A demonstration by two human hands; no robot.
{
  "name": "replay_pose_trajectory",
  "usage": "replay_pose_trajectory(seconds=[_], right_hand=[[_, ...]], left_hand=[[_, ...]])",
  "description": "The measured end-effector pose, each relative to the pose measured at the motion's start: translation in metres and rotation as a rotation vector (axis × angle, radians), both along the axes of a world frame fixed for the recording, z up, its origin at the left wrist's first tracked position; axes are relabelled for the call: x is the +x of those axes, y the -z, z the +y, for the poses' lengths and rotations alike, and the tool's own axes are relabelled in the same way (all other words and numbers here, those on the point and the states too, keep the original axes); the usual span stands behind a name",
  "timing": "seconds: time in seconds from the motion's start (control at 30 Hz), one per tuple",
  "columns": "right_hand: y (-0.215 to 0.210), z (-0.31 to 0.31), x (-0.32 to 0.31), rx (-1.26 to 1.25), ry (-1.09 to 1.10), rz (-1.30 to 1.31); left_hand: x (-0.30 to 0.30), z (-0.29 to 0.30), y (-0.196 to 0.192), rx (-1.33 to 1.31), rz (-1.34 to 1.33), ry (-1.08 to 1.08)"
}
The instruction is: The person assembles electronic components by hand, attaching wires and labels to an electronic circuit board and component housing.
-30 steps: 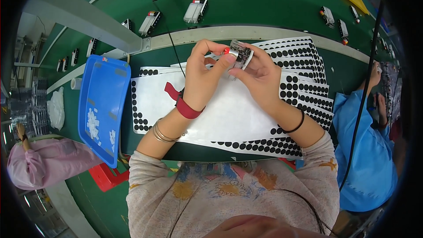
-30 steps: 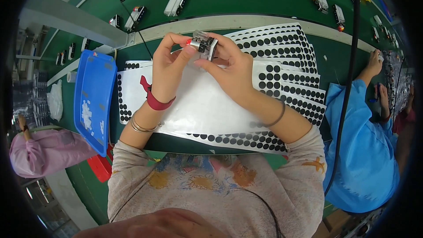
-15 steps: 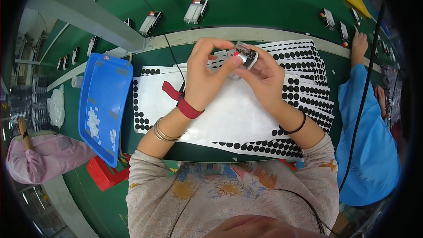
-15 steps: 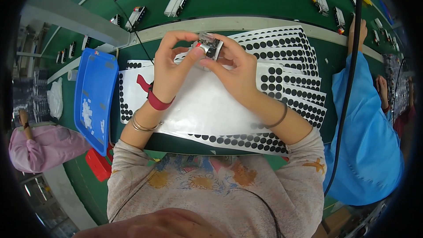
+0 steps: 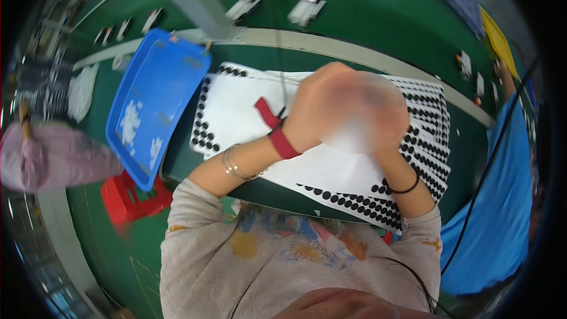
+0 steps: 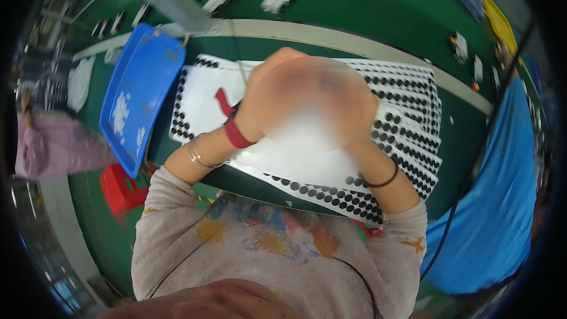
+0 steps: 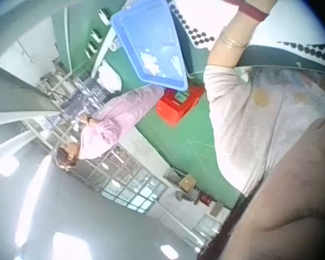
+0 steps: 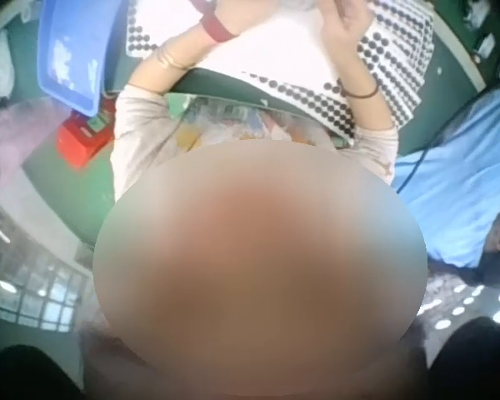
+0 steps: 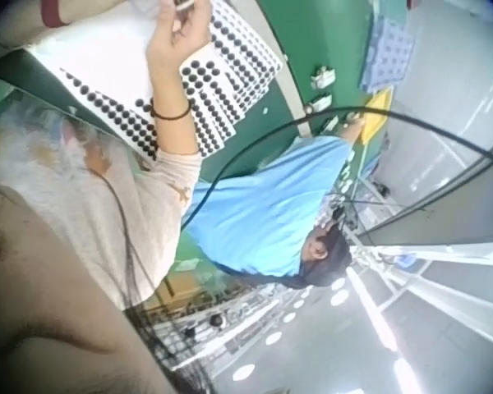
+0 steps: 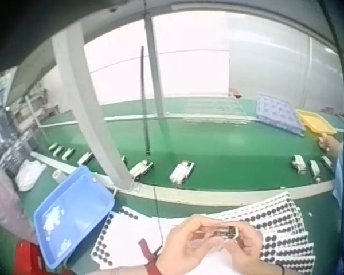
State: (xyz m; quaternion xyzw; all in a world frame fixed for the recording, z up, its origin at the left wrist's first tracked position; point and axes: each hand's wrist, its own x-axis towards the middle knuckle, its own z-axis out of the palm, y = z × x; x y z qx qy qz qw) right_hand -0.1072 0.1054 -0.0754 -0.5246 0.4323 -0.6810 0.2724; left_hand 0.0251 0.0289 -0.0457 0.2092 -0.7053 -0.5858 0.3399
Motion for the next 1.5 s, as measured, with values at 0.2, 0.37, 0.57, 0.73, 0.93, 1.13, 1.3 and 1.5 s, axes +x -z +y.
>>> replay_pose_trajectory(seconds=[0.2, 0.37, 0.57, 0.73, 0.93, 1.13, 1.3, 1.5], right_hand=[[0.014, -0.004, -0.011, 0.146, -0.026, -0.419], [0.007, -0.009, -0.017, 0.281, -0.212, -0.790], [0.011, -0.010, -0.021, 0.369, -0.164, -0.676], [0.012, -0.011, -0.021, 0.382, -0.105, -0.748], [0.012, -0.010, -0.020, 0.399, -0.091, -0.763], [0.006, -0.005, -0.015, 0.337, -0.327, -0.672], [0.001, -0.008, -0.008, 0.256, -0.361, -0.636], [0.003, -0.008, -0.005, 0.171, -0.185, -0.547]], left_hand=[[0.048, -0.028, -0.003, -0.528, -0.241, -0.243], [0.185, -0.088, -0.004, -0.881, -1.019, -0.744], [0.291, -0.117, 0.026, -0.801, -1.793, -0.816], [0.312, -0.118, 0.031, -0.835, -1.635, -0.827], [0.321, -0.109, 0.020, -0.782, -1.451, -0.867], [0.220, -0.084, -0.025, -1.009, -1.135, -0.718], [0.100, -0.060, -0.051, -0.888, -0.593, -0.478], [0.013, -0.030, -0.045, -0.333, -0.193, -0.130]])
